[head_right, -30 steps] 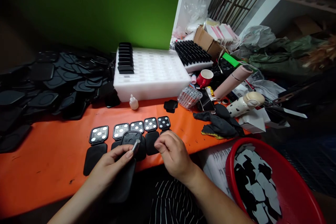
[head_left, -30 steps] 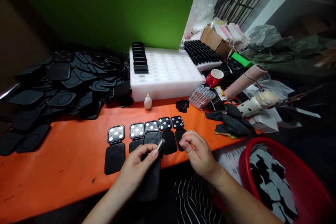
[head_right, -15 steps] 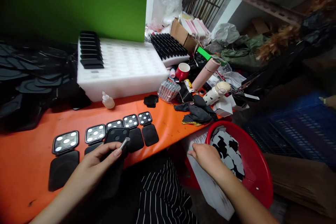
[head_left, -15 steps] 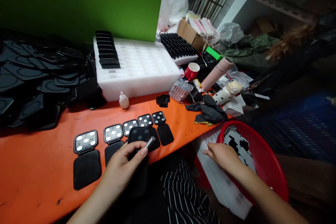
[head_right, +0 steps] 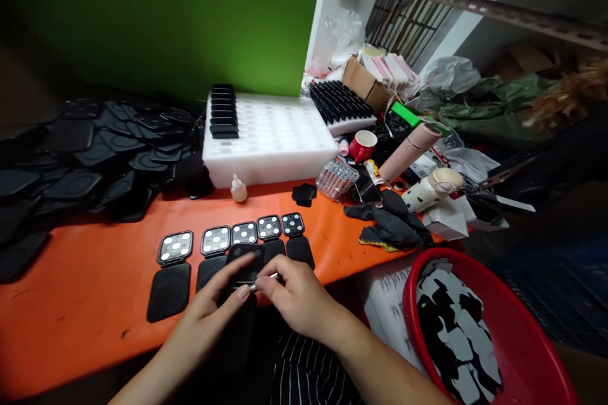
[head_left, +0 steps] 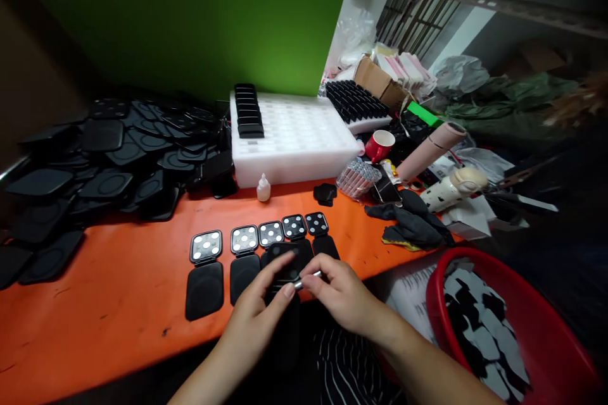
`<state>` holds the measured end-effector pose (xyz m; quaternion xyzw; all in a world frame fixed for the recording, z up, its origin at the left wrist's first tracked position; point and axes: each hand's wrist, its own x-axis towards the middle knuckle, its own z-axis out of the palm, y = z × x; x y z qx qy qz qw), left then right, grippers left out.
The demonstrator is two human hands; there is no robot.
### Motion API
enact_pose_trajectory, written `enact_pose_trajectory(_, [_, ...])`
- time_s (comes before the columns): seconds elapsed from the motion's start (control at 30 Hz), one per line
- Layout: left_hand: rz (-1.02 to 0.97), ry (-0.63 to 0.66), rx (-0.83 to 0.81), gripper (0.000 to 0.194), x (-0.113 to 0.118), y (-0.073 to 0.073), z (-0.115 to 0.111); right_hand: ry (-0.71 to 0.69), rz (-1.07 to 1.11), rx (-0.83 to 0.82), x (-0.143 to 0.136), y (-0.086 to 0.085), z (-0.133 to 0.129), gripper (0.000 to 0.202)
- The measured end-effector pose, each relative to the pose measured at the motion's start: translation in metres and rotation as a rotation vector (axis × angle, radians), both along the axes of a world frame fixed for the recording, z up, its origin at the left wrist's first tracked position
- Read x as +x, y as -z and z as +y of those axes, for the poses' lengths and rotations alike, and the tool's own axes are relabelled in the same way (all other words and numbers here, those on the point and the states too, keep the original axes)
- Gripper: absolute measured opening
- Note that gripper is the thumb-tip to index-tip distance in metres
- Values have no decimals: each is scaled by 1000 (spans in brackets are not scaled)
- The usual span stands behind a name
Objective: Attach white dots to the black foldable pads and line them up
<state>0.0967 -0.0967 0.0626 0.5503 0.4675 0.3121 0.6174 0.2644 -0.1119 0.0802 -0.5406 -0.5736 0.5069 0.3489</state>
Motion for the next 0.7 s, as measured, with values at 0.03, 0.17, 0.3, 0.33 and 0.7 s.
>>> enact_pose_trajectory(0.03, [-113, -52, -83, 56, -1, 2, 0, 48, 165, -117, 0, 3, 1, 16])
enact_pose_trajectory(0.17, [-374, -164, -346, 88, -1, 8, 6, 225, 727, -376, -1, 10, 5, 19])
enact_pose_trajectory(0.3, [-358, -94, -378, 47, 0, 12, 9, 159, 672, -325, -6, 10, 8, 25])
enact_pose_trajectory(0.33, [-316, -85, -333, 39, 1, 12, 8, 137, 559, -281, -9, 10, 8, 25])
enact_pose_trajectory(0.7, [320, 87, 378, 53, 5, 8, -4, 45, -528, 298, -17, 2, 14, 14])
